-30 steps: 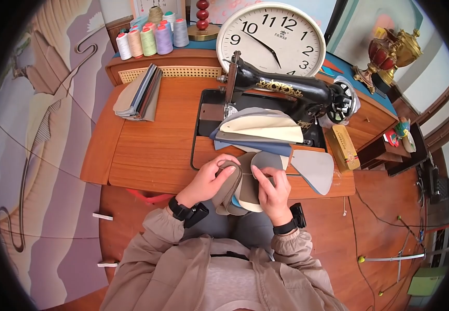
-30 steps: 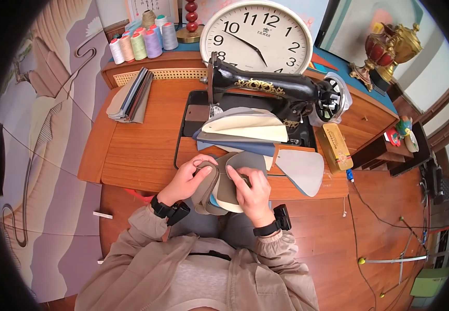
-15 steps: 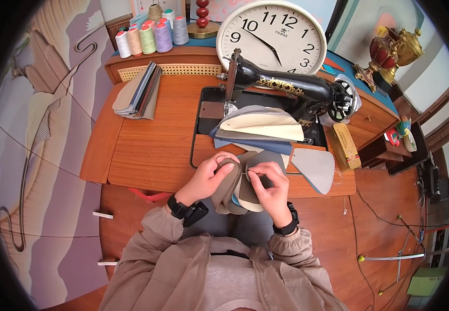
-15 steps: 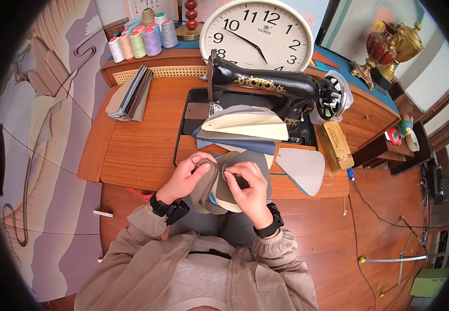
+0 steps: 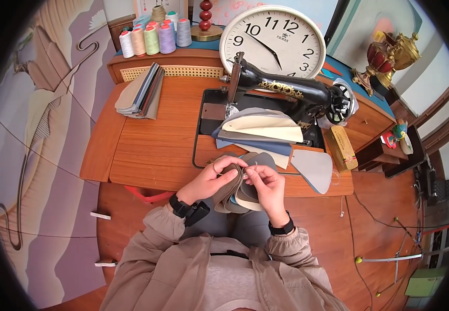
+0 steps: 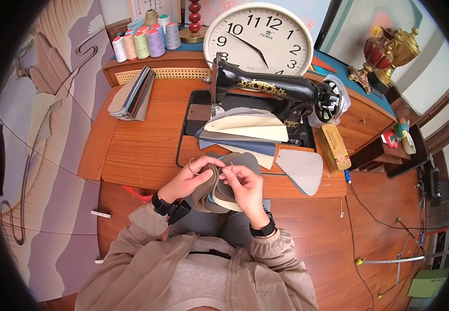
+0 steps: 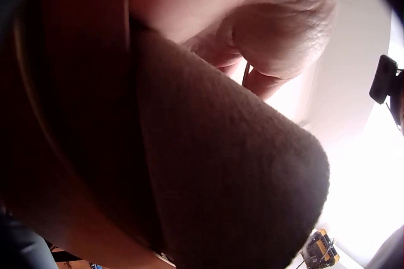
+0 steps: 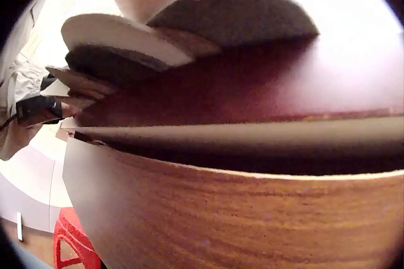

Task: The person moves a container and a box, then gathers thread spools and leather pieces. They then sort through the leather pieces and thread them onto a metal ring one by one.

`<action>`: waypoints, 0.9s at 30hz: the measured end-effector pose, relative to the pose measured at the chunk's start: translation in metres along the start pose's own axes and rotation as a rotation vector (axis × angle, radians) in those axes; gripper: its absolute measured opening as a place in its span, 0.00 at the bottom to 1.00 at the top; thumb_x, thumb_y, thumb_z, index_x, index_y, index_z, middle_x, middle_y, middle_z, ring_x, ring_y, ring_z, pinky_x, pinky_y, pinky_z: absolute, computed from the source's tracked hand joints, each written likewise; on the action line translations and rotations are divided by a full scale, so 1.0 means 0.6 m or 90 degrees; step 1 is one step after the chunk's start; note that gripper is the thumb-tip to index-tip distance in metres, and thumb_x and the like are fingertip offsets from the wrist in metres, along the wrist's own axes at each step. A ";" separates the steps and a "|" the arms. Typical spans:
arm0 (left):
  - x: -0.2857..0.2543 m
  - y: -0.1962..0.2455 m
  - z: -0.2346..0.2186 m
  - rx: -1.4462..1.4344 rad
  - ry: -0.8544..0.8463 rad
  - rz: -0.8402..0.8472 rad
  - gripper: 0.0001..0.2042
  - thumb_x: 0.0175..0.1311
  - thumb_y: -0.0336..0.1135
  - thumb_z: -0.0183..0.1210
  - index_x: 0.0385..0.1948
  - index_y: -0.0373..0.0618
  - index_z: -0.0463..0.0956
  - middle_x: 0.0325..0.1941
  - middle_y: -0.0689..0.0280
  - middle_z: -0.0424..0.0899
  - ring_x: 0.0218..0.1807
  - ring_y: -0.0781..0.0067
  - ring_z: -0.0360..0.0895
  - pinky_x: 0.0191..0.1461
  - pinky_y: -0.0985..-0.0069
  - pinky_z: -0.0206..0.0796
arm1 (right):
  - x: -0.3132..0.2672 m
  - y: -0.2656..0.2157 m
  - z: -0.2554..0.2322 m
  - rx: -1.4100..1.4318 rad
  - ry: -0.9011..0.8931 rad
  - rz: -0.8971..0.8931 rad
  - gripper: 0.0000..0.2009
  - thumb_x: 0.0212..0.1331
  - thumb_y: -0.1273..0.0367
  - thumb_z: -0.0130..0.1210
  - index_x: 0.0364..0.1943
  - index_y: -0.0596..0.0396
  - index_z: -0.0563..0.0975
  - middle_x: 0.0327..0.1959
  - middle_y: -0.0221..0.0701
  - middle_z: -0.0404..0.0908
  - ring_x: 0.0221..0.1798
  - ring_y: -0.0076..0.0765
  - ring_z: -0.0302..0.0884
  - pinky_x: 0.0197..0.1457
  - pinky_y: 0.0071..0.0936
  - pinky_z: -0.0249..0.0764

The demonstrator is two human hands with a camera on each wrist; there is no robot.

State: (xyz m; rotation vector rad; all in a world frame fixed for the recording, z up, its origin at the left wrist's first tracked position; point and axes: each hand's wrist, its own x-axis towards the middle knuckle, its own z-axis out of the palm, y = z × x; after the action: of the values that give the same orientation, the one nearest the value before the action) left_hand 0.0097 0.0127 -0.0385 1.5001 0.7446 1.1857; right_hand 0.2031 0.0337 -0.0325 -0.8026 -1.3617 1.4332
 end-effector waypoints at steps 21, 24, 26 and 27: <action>-0.002 -0.009 0.006 0.033 0.065 -0.041 0.09 0.73 0.30 0.53 0.50 0.41 0.71 0.42 0.73 0.73 0.42 0.87 0.66 0.49 0.85 0.61 | 0.016 -0.007 -0.200 -0.820 0.239 -0.242 0.09 0.55 0.74 0.64 0.41 0.58 0.83 0.42 0.36 0.82 0.46 0.47 0.75 0.50 0.38 0.74; -0.003 -0.008 0.005 0.042 0.065 -0.046 0.08 0.73 0.31 0.53 0.50 0.41 0.71 0.42 0.72 0.73 0.43 0.86 0.67 0.49 0.84 0.62 | 0.012 -0.014 -0.198 -0.847 0.237 -0.231 0.05 0.56 0.73 0.63 0.36 0.57 0.85 0.39 0.34 0.83 0.43 0.45 0.76 0.47 0.38 0.75; -0.002 -0.009 0.004 0.048 0.069 -0.045 0.08 0.73 0.31 0.53 0.50 0.41 0.71 0.42 0.72 0.73 0.44 0.86 0.67 0.49 0.84 0.62 | 0.013 -0.012 -0.199 -0.843 0.264 -0.242 0.04 0.56 0.73 0.63 0.35 0.56 0.84 0.34 0.33 0.83 0.38 0.45 0.76 0.45 0.38 0.75; -0.002 -0.010 0.003 0.050 0.069 -0.047 0.08 0.73 0.30 0.53 0.50 0.41 0.71 0.42 0.72 0.73 0.44 0.86 0.68 0.50 0.84 0.62 | 0.013 -0.012 -0.200 -0.842 0.263 -0.243 0.04 0.56 0.73 0.63 0.35 0.56 0.84 0.34 0.33 0.83 0.38 0.45 0.76 0.45 0.38 0.75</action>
State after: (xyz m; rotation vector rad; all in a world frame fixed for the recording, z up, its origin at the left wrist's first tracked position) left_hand 0.0116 0.0125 -0.0444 1.4685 0.9223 1.2011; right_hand 0.3135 0.0813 -0.0435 -1.4210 -1.9041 -0.1094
